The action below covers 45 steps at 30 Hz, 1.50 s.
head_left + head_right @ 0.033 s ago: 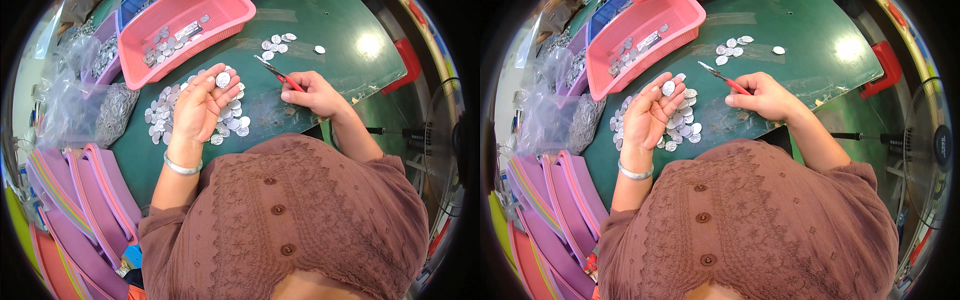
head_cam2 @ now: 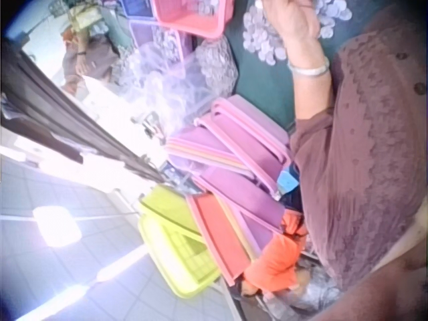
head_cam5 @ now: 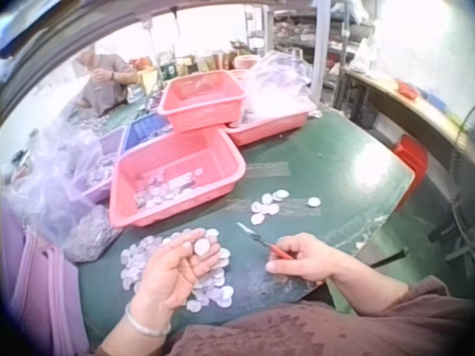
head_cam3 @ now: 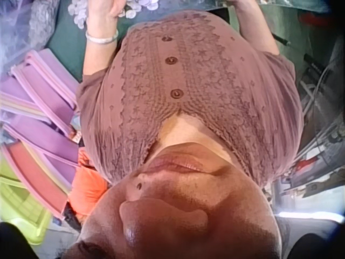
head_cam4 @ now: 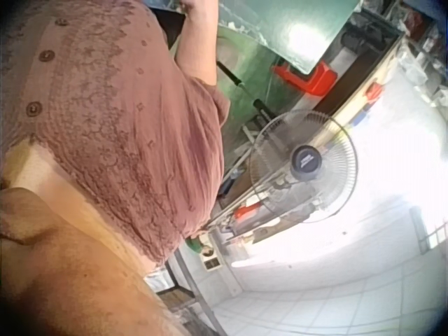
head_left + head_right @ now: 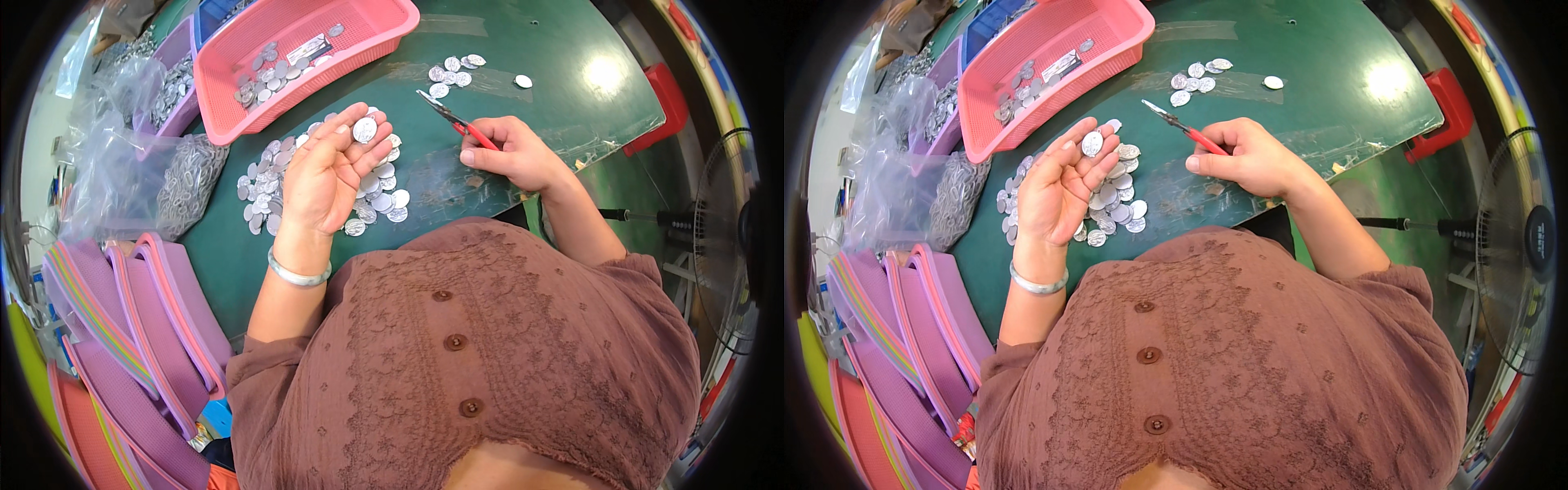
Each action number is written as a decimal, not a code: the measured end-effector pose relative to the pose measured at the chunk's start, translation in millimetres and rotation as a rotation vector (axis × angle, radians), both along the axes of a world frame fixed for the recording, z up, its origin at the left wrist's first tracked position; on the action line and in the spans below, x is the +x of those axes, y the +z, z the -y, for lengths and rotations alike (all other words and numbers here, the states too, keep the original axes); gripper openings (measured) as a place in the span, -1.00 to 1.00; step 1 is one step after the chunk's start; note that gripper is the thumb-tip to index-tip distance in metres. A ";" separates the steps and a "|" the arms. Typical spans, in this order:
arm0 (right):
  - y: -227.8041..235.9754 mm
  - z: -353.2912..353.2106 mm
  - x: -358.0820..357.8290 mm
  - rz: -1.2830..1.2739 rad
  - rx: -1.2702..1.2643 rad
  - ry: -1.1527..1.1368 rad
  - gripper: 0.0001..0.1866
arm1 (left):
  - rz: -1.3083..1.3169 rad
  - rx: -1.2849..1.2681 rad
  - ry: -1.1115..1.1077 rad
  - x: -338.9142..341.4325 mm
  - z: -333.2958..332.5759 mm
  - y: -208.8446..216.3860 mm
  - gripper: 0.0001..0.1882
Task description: The person uses a pair of snips to trim small circular labels or components from a larger pile on a workbench, picking each one up individually and placing the trimmed items into a pink tray.
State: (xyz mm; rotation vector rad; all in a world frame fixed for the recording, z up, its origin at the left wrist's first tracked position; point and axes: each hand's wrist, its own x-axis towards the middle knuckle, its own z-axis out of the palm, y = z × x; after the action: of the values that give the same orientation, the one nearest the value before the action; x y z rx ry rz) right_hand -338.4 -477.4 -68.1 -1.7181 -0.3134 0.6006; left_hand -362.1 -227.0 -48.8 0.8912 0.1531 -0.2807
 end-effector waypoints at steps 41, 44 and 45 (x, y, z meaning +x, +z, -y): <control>6.9 -2.9 -4.0 -0.025 0.000 -0.002 -0.77 | 0.377 -0.326 0.065 52.1 -63.7 26.5 -0.55; 6.6 -2.6 -4.4 0.002 -0.007 -0.003 -0.75 | 0.632 0.808 0.731 73.9 -58.8 44.2 -0.67; 3.9 -1.0 -4.8 0.013 -0.008 0.002 -0.75 | 0.795 1.221 0.763 71.4 -58.2 44.4 -0.70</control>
State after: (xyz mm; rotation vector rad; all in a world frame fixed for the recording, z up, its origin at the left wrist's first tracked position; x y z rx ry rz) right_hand -343.2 -476.5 -64.2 -1.7299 -0.3222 0.5929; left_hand -290.6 -168.7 -4.4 1.9803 -0.1134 0.9984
